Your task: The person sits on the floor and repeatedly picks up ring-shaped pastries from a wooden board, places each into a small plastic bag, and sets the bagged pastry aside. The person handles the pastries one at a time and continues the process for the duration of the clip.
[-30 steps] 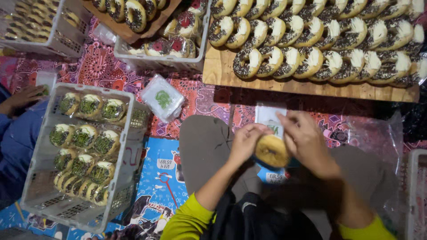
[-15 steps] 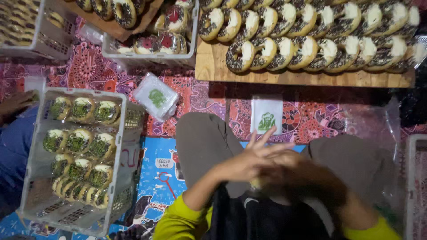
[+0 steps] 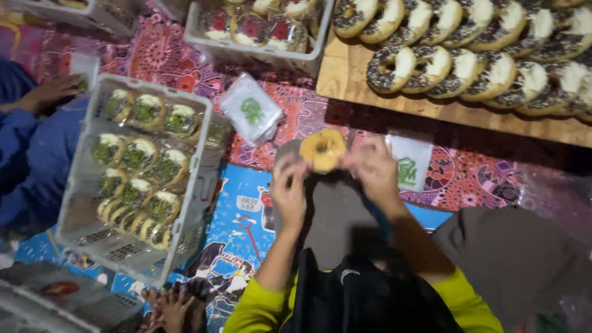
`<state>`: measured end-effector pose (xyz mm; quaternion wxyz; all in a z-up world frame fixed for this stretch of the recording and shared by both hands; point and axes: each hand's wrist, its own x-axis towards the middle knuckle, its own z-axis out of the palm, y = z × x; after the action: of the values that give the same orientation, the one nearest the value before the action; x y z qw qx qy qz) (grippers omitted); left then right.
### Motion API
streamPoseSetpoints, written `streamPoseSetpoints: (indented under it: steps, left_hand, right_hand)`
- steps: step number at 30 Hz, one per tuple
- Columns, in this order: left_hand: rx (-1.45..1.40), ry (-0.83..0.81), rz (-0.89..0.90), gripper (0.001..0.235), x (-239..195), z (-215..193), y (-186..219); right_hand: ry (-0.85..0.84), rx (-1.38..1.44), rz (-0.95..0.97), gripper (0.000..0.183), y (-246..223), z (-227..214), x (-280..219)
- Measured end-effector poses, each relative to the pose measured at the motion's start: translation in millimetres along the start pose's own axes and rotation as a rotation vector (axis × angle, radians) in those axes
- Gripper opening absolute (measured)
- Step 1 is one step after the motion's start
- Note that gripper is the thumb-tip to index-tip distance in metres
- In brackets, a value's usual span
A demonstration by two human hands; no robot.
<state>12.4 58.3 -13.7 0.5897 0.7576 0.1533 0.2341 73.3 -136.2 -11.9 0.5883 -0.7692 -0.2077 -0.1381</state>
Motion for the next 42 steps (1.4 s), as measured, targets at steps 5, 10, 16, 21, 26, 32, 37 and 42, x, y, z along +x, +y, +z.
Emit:
streamPoseSetpoints:
  steps: [5, 10, 16, 21, 26, 32, 37, 42]
  left_hand:
    - [0.475, -0.024, -0.045, 0.015, -61, -38, -19]
    - [0.237, -0.122, -0.446, 0.021, -55, -41, -65]
    - [0.041, -0.627, -0.649, 0.04, -24, -25, -91]
    - [0.386, -0.873, 0.132, 0.069, -32, 119, -104]
    - [1.115, -1.092, 0.232, 0.114, -11, 217, -124]
    - [1.242, -1.115, 0.259, 0.135, -6, 230, -155]
    - [1.182, -1.031, 0.301, 0.125, -12, 236, -170]
    - [0.231, -0.341, 0.169, 0.098, -8, 203, -125]
  right_hand:
    - [-0.03, -0.288, -0.023, 0.004, 19, 44, -74]
    - [-0.027, 0.4, 0.887, 0.018, 87, 78, -97]
    - [-0.08, 0.971, 1.206, 0.037, 101, 10, -70]
    - [0.426, 0.484, 1.05, 0.047, 199, -141, -73]
    - [0.28, -0.668, 0.896, 0.041, 269, -150, -97]
    - [-0.535, -0.8, 0.237, 0.029, 272, -59, -51]
    - [-0.994, -0.617, 0.715, 0.032, 276, -50, -7]
    - [-0.81, -0.01, 0.823, 0.048, 218, -76, -16]
